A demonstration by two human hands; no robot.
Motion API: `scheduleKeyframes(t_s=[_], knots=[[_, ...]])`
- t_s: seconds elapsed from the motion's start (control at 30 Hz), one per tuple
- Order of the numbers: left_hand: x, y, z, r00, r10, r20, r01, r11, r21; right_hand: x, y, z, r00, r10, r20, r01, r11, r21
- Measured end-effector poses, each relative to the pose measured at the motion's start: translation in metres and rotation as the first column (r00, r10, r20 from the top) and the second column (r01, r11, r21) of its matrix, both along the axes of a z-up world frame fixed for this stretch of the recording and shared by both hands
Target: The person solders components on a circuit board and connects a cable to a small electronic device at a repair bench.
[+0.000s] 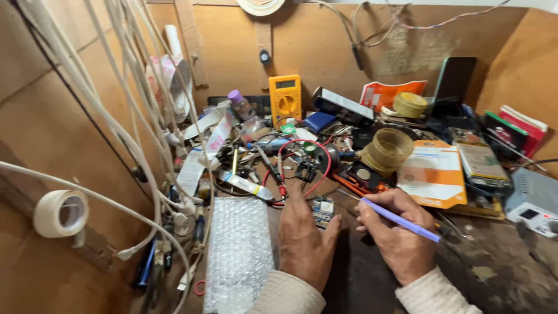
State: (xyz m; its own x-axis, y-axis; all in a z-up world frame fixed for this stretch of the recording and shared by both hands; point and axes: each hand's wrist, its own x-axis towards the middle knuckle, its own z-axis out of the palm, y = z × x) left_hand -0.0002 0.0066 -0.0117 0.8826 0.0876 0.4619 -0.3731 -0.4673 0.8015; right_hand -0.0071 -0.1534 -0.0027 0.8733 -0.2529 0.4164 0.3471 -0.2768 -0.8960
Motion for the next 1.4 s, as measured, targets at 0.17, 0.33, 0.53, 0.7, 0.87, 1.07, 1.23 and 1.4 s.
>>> scheduleKeyframes(t_s=[0.17, 0.33, 0.53, 0.7, 0.87, 1.07, 1.23, 1.4], knots=[[-0.022, -0.007, 0.012, 0.997, -0.004, -0.078, -0.003, 0.996, -0.084, 0.002, -0.002, -0.002, 0.998, -0.023, -0.054, 0.023, 1.0, 0.016], [-0.031, -0.013, 0.018, 0.977, -0.103, -0.188, 0.05, 0.961, -0.271, 0.002, -0.002, 0.0, 0.998, -0.02, -0.067, 0.023, 0.999, 0.043], [-0.036, -0.016, 0.008, 0.993, -0.071, -0.097, 0.047, 0.973, -0.227, 0.001, -0.003, 0.002, 0.996, -0.013, -0.09, 0.016, 0.999, 0.041], [-0.037, -0.016, 0.008, 0.99, -0.085, -0.11, 0.06, 0.977, -0.206, 0.001, -0.005, 0.002, 0.99, 0.057, -0.132, -0.05, 0.997, 0.055], [-0.04, -0.016, 0.009, 0.993, -0.086, -0.082, 0.078, 0.992, -0.097, 0.004, -0.004, 0.0, 0.974, 0.089, -0.209, -0.066, 0.991, 0.118], [-0.042, -0.019, 0.005, 0.997, -0.079, -0.011, 0.079, 0.995, -0.058, 0.005, -0.005, -0.001, 0.976, 0.087, -0.2, -0.065, 0.991, 0.114], [-0.04, -0.019, 0.002, 0.991, -0.098, 0.086, 0.088, 0.99, 0.113, 0.005, -0.004, -0.001, 0.977, 0.089, -0.195, -0.068, 0.991, 0.112], [-0.04, -0.019, 0.003, 0.989, -0.117, 0.091, 0.1, 0.98, 0.172, 0.006, -0.005, -0.002, 0.98, 0.081, -0.181, -0.067, 0.994, 0.083]])
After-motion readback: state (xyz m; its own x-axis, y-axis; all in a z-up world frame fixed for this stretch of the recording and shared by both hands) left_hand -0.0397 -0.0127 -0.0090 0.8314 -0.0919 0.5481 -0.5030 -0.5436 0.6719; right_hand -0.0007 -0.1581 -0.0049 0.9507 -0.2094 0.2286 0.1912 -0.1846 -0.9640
